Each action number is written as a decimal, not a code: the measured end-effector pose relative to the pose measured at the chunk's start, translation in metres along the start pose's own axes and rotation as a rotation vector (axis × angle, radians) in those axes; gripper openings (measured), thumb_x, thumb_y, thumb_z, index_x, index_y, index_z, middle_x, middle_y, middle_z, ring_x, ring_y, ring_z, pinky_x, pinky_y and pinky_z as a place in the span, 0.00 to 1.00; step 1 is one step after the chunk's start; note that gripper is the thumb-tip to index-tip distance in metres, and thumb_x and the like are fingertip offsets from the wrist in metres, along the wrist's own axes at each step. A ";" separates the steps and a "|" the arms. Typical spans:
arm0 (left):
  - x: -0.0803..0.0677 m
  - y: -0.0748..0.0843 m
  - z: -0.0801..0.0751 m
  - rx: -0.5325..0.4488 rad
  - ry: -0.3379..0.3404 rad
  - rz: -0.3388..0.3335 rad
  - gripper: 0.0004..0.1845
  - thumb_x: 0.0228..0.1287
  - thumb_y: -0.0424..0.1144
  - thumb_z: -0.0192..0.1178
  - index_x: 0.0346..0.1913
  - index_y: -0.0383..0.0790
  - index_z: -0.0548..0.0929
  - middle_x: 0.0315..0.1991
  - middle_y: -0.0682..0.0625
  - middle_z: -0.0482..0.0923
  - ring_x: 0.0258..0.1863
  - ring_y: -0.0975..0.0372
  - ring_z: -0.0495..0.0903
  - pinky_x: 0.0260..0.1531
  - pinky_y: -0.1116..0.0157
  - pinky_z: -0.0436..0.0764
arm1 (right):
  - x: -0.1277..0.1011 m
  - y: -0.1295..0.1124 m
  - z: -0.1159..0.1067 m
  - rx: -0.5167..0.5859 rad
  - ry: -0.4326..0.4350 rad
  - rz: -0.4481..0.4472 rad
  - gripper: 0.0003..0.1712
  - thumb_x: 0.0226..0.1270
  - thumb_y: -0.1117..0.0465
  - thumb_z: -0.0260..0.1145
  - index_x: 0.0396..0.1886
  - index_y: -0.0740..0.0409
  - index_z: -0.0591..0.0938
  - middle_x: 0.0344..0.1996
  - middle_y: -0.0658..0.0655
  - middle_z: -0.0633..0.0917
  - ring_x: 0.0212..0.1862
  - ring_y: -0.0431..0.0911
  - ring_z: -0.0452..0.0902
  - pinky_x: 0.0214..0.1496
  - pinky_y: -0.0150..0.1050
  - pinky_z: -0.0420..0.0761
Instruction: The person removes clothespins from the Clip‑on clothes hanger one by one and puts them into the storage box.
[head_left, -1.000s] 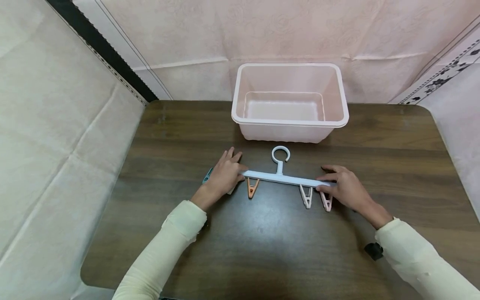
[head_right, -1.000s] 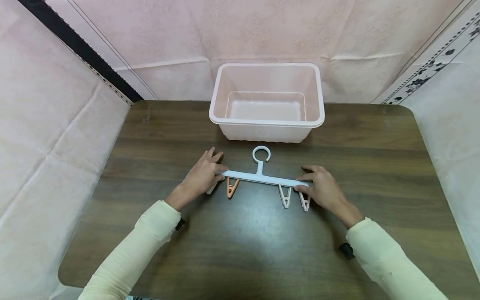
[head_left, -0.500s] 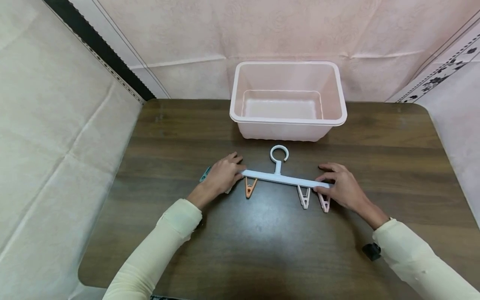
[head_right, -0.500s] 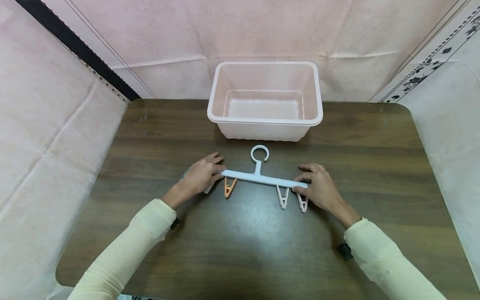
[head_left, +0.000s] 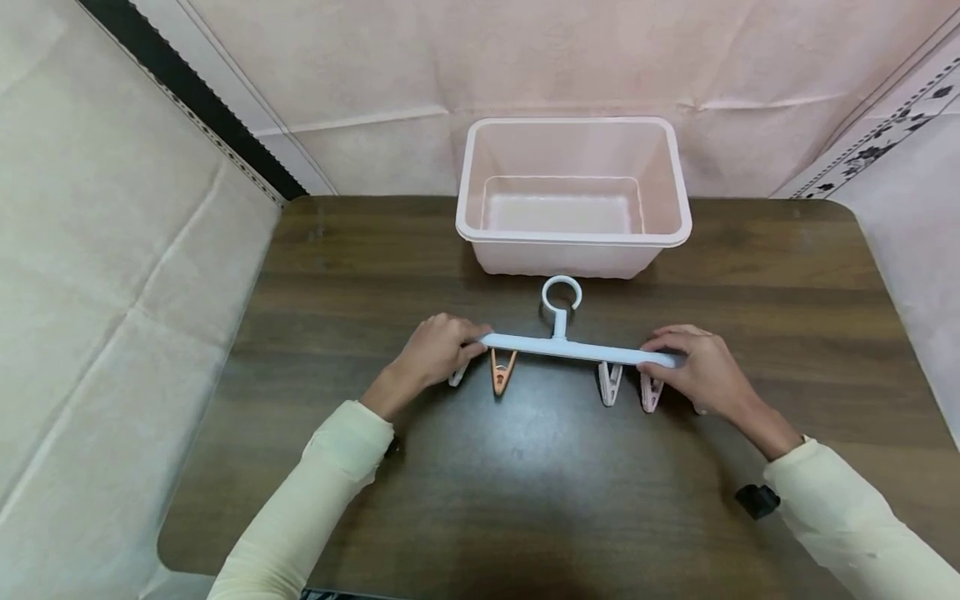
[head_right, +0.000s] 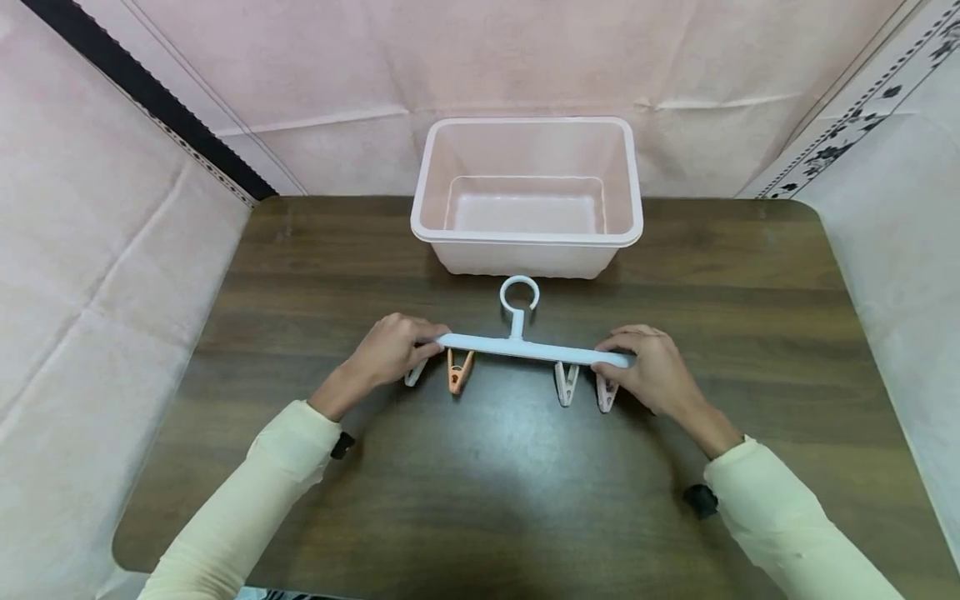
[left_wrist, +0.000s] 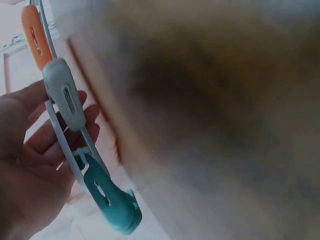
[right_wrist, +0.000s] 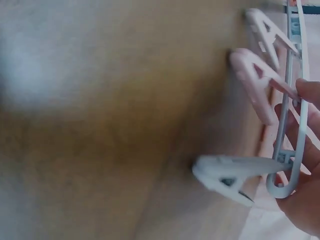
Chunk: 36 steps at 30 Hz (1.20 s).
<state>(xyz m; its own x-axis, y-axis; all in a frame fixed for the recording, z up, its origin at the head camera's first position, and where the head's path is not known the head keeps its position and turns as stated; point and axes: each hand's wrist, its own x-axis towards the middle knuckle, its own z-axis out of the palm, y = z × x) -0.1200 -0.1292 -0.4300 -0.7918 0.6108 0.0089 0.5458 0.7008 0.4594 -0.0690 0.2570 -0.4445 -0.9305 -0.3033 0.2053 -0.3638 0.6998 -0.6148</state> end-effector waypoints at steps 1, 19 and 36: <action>-0.001 0.000 -0.003 -0.006 0.008 0.004 0.16 0.70 0.37 0.64 0.58 0.37 0.85 0.50 0.42 0.85 0.48 0.52 0.84 0.45 0.53 0.82 | 0.003 -0.001 -0.002 0.010 -0.003 0.002 0.09 0.54 0.66 0.80 0.36 0.57 0.90 0.38 0.58 0.88 0.41 0.50 0.81 0.42 0.41 0.77; 0.005 0.012 -0.042 -0.153 0.086 0.132 0.17 0.60 0.30 0.72 0.53 0.37 0.88 0.36 0.50 0.85 0.22 0.66 0.72 0.21 0.67 0.71 | 0.016 -0.027 -0.044 0.011 0.083 -0.071 0.15 0.48 0.70 0.82 0.36 0.53 0.91 0.32 0.45 0.87 0.29 0.37 0.77 0.33 0.26 0.71; 0.006 0.025 -0.062 -0.119 0.030 0.170 0.19 0.66 0.34 0.68 0.59 0.42 0.85 0.35 0.52 0.84 0.24 0.65 0.70 0.24 0.66 0.72 | 0.020 -0.031 -0.053 0.050 0.233 -0.279 0.23 0.37 0.77 0.83 0.37 0.55 0.91 0.35 0.49 0.88 0.32 0.35 0.78 0.31 0.24 0.72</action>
<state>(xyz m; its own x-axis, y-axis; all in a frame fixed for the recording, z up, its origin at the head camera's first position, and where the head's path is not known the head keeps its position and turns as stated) -0.1280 -0.1311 -0.3631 -0.6997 0.7040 0.1214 0.6377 0.5389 0.5504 -0.0782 0.2635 -0.3808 -0.7826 -0.3186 0.5349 -0.6079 0.5766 -0.5459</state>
